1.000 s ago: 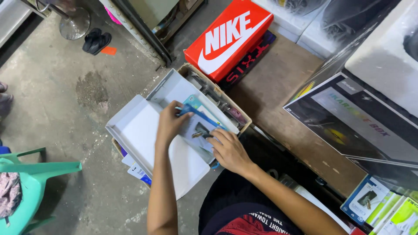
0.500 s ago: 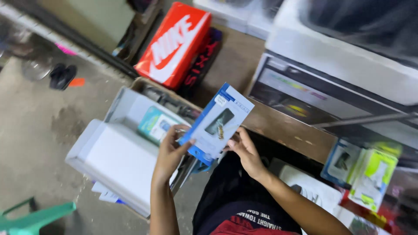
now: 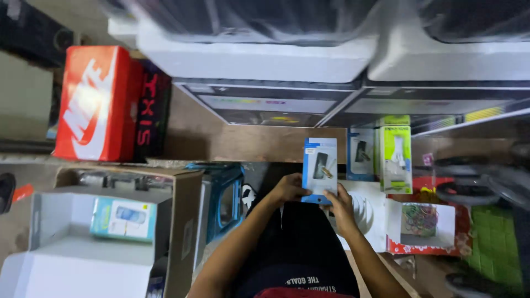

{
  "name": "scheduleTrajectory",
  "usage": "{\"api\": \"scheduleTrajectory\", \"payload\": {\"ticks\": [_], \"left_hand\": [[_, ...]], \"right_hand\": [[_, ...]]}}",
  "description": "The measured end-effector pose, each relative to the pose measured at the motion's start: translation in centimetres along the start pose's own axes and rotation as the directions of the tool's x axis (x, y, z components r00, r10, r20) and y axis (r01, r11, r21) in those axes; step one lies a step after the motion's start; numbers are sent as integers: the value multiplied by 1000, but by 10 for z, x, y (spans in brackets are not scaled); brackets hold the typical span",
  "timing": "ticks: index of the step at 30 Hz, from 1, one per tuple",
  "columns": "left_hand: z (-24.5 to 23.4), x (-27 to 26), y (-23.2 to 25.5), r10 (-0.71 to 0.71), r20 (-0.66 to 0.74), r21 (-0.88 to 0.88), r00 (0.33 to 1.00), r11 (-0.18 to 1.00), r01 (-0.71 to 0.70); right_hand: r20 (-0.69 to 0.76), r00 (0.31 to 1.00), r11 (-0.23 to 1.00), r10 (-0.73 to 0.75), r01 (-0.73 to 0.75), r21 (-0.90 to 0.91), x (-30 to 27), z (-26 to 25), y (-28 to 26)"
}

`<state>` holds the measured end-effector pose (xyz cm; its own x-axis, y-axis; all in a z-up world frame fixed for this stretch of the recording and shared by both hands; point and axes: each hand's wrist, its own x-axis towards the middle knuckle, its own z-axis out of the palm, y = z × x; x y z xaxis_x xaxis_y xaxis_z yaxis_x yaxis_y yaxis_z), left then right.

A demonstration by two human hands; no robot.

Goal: Organizing and packing various electronic accessories like USB cables into boxes.

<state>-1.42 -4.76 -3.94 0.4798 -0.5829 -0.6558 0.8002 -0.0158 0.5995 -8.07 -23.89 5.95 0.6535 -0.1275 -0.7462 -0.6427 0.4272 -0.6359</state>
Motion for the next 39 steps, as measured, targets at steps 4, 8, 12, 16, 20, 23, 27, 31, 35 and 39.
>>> {"api": "scheduleTrajectory", "payload": {"ticks": [4, 8, 12, 16, 20, 23, 27, 31, 35, 39], "left_hand": [[53, 55, -23, -69, -47, 147, 997, 986, 75], [75, 112, -67, 9, 26, 177, 1000, 984, -13], [87, 140, -101, 33, -90, 167, 995, 986, -18], [111, 147, -100, 45, -163, 139, 986, 990, -22], [131, 156, -101, 205, -321, 462, 925, 886, -36], [137, 167, -107, 318, -328, 588, 890, 806, -71], [145, 178, -98, 386, -292, 623, 875, 771, -132], [147, 183, -90, 355, -328, 605, 876, 791, -94], [147, 179, -79, 267, -290, 577, 919, 815, -54], [129, 191, -93, 514, -67, 657, 855, 668, -349]], "right_hand": [[-152, 986, 998, -65, 64, -6, 10, -74, 57], [-315, 946, 978, -74, 131, 164, 34, -121, 94], [-321, 946, 943, -49, 150, 298, 70, -161, 131], [-287, 958, 923, 24, 89, 374, 110, -186, 151], [-399, 908, 859, 131, 98, 503, 134, -193, 156], [-460, 878, 812, 134, 170, 559, 129, -179, 137], [-505, 845, 750, 174, 218, 624, 123, -163, 114], [-455, 888, 776, 60, 245, 581, 135, -167, 123], [-417, 903, 844, 98, 147, 516, 140, -166, 121], [-393, 905, 836, 163, 85, 541, 148, -167, 122]]}}
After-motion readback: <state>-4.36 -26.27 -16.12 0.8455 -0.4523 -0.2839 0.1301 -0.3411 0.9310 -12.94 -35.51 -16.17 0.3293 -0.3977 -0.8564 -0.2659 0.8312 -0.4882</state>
